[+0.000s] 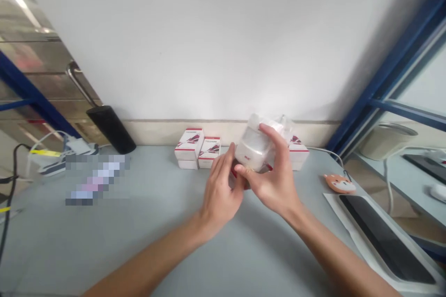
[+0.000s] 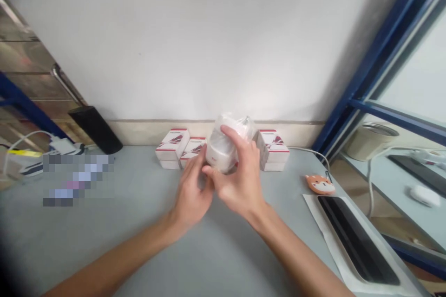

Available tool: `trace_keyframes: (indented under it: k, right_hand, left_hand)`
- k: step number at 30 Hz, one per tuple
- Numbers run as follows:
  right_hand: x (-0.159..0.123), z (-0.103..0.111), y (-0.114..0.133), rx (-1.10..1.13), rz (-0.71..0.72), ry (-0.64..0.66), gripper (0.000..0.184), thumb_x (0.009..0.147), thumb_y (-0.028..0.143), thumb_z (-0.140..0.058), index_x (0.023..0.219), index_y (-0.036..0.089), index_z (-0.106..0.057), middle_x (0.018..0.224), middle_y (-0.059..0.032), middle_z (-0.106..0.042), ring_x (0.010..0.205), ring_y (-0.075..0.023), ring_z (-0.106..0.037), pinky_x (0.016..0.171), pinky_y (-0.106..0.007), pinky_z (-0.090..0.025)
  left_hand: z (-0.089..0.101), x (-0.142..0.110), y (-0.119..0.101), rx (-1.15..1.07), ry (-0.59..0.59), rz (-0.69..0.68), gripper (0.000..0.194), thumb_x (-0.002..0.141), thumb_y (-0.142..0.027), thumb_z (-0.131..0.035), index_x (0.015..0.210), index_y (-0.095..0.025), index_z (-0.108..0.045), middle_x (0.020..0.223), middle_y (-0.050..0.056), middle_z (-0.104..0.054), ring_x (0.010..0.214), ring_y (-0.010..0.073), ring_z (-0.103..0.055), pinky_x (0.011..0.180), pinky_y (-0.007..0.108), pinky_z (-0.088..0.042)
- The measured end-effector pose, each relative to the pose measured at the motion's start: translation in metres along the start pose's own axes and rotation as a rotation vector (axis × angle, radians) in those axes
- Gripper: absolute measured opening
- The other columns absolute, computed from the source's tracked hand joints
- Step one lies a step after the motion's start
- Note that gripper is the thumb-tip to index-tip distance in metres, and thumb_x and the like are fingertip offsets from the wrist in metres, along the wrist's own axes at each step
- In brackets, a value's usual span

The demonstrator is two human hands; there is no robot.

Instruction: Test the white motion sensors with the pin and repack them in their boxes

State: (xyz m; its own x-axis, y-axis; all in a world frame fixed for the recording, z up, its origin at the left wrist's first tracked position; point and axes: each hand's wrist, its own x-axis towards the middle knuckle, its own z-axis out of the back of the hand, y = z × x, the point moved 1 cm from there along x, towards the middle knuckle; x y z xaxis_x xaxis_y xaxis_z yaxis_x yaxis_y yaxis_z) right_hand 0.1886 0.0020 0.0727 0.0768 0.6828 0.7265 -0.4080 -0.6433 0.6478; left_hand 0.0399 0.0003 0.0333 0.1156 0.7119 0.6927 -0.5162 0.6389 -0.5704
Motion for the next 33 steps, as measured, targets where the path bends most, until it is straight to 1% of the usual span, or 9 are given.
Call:
trace_keyframes:
  k: [2, 5, 10, 13, 17, 22, 25, 29, 33]
  right_hand:
    - [0.003, -0.009, 0.004, -0.027, -0.020, 0.051, 0.082, 0.077, 0.031, -0.087, 0.149, 0.038, -0.048, 0.153, -0.0090, -0.049, 0.143, -0.0439, -0.044, 0.117, -0.069, -0.037]
    - [0.010, -0.018, 0.004, -0.016, -0.056, 0.133, 0.080, 0.079, 0.034, -0.086, 0.150, 0.039, -0.048, 0.151, -0.0090, -0.050, 0.143, -0.0432, -0.044, 0.119, -0.068, -0.036]
    - [0.017, -0.021, 0.000, -0.033, -0.021, 0.288, 0.078, 0.086, 0.044, -0.082, 0.155, 0.043, -0.043, 0.153, -0.0065, -0.050, 0.141, -0.0414, -0.046, 0.116, -0.064, -0.040]
    - [0.013, -0.019, -0.001, -0.109, 0.064, 0.385, 0.071, 0.093, 0.053, -0.073, 0.155, 0.044, -0.042, 0.150, -0.0061, -0.054, 0.139, -0.0397, -0.047, 0.117, -0.063, -0.038]
    - [0.003, -0.020, -0.002, -0.266, 0.291, 0.510, 0.059, 0.097, 0.055, -0.066, 0.150, 0.036, -0.050, 0.148, -0.0100, -0.056, 0.143, -0.0411, -0.042, 0.121, -0.065, -0.029]
    - [-0.003, -0.024, -0.003, -0.312, 0.412, 0.398, 0.025, 0.102, 0.031, -0.055, 0.124, 0.027, -0.066, 0.154, -0.0108, -0.049, 0.146, -0.0371, -0.041, 0.120, -0.062, -0.029]
    - [-0.008, -0.028, -0.002, -0.323, 0.407, 0.334, 0.020, 0.101, 0.029, -0.053, 0.106, 0.027, -0.072, 0.139, -0.0093, -0.061, 0.139, -0.0344, -0.047, 0.115, -0.056, -0.032]
    - [-0.018, -0.033, 0.002, -0.297, 0.439, 0.341, 0.022, 0.099, 0.030, -0.056, 0.112, 0.026, -0.073, 0.101, -0.0028, -0.076, 0.124, -0.0282, -0.061, 0.109, -0.047, -0.033]
    - [-0.020, -0.025, 0.009, -0.276, 0.593, 0.393, 0.022, 0.098, 0.027, -0.057, 0.113, 0.023, -0.073, 0.096, 0.0006, -0.079, 0.123, -0.0229, -0.066, 0.107, -0.041, -0.039]
  left_hand:
    - [0.011, -0.007, 0.001, -0.063, -0.044, 0.140, 0.053, 0.110, -0.031, -0.043, 0.163, -0.032, -0.036, 0.155, 0.010, -0.055, 0.146, 0.0275, -0.049, 0.119, 0.049, -0.044]
    - [0.029, -0.013, 0.004, -0.129, -0.001, 0.274, 0.055, 0.110, -0.035, -0.042, 0.164, -0.033, -0.033, 0.160, 0.009, -0.050, 0.152, 0.0296, -0.044, 0.120, 0.051, -0.044]
    - [0.047, -0.022, 0.017, -0.152, 0.091, 0.210, 0.072, 0.105, -0.036, -0.056, 0.168, -0.033, -0.022, 0.164, 0.011, -0.045, 0.156, 0.0331, -0.038, 0.119, 0.052, -0.047]
    - [0.049, -0.030, 0.028, -0.122, 0.044, 0.179, 0.075, 0.104, -0.034, -0.059, 0.168, -0.033, -0.021, 0.168, 0.010, -0.040, 0.154, 0.0328, -0.042, 0.120, 0.050, -0.047]
    - [0.047, -0.038, 0.038, -0.075, -0.025, 0.122, 0.075, 0.101, -0.025, -0.064, 0.166, -0.032, -0.028, 0.165, 0.011, -0.045, 0.148, 0.0308, -0.050, 0.114, 0.044, -0.054]
    - [0.051, -0.035, 0.041, -0.024, -0.082, -0.008, 0.067, 0.093, -0.013, -0.072, 0.155, -0.023, -0.048, 0.154, 0.013, -0.054, 0.134, 0.0262, -0.061, 0.106, 0.037, -0.059]
    - [0.055, -0.031, 0.041, 0.001, -0.105, -0.054, 0.062, 0.090, -0.011, -0.074, 0.148, -0.019, -0.053, 0.148, 0.014, -0.057, 0.126, 0.0237, -0.064, 0.104, 0.035, -0.059]
    - [0.059, -0.030, 0.041, 0.013, -0.091, -0.167, 0.059, 0.087, -0.011, -0.075, 0.143, -0.017, -0.055, 0.141, 0.016, -0.057, 0.123, 0.0249, -0.065, 0.101, 0.037, -0.061]
    - [0.056, -0.032, 0.049, -0.123, 0.014, -0.230, 0.061, 0.088, -0.024, -0.076, 0.143, -0.022, -0.049, 0.148, 0.019, -0.050, 0.135, 0.0348, -0.056, 0.103, 0.053, -0.059]
